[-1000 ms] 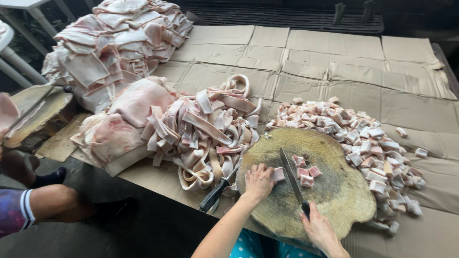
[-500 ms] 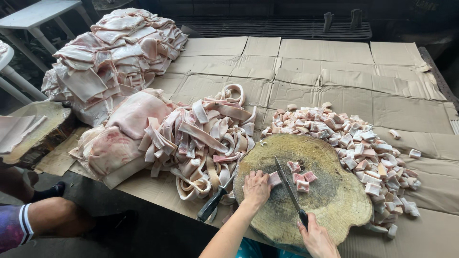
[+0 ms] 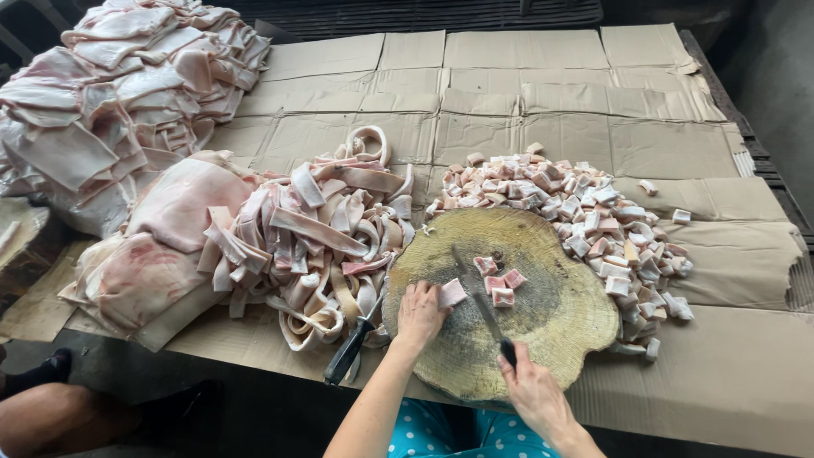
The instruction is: The person uses a large knife to cut long strips of raw pork skin into smaller, square-shaped pieces on a wooden chopping board.
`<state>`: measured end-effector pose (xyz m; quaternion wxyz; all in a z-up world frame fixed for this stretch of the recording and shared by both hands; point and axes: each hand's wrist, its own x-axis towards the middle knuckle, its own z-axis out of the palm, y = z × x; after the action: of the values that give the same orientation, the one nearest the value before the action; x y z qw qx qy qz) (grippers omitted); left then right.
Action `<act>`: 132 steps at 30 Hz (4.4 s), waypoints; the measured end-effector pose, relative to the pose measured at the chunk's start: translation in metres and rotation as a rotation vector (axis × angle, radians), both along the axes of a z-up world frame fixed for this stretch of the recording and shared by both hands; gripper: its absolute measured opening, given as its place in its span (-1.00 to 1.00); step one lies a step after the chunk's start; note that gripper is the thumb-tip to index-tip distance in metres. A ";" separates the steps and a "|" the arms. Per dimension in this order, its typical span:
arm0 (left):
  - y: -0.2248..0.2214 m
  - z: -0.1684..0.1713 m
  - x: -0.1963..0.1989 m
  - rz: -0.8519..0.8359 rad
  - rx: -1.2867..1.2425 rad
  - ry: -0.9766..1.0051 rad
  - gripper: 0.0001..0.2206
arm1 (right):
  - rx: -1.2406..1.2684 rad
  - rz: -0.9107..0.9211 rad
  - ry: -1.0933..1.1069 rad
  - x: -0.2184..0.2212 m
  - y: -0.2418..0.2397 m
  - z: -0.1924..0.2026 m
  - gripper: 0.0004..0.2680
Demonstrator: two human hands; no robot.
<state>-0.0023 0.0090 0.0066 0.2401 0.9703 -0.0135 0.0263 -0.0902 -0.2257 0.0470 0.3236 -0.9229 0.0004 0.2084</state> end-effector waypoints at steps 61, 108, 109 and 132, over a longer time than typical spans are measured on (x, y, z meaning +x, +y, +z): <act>-0.007 0.005 0.006 -0.009 0.184 0.045 -0.53 | -0.108 0.101 -0.165 -0.021 -0.004 -0.005 -0.63; 0.035 0.021 -0.028 0.067 -0.278 0.193 -0.31 | 0.144 -0.034 -0.149 0.020 0.003 -0.003 -0.73; 0.028 0.014 -0.022 0.051 -0.236 0.159 -0.34 | 0.138 -0.015 -0.107 0.016 0.004 0.001 -0.74; 0.002 0.009 0.016 0.000 -0.110 0.087 -0.66 | 0.055 0.196 -0.220 0.028 0.032 -0.047 -0.70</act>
<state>0.0139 0.0107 0.0161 0.2934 0.9559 -0.0015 -0.0152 -0.0625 -0.1934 0.0002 0.3252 -0.9266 -0.1310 0.1363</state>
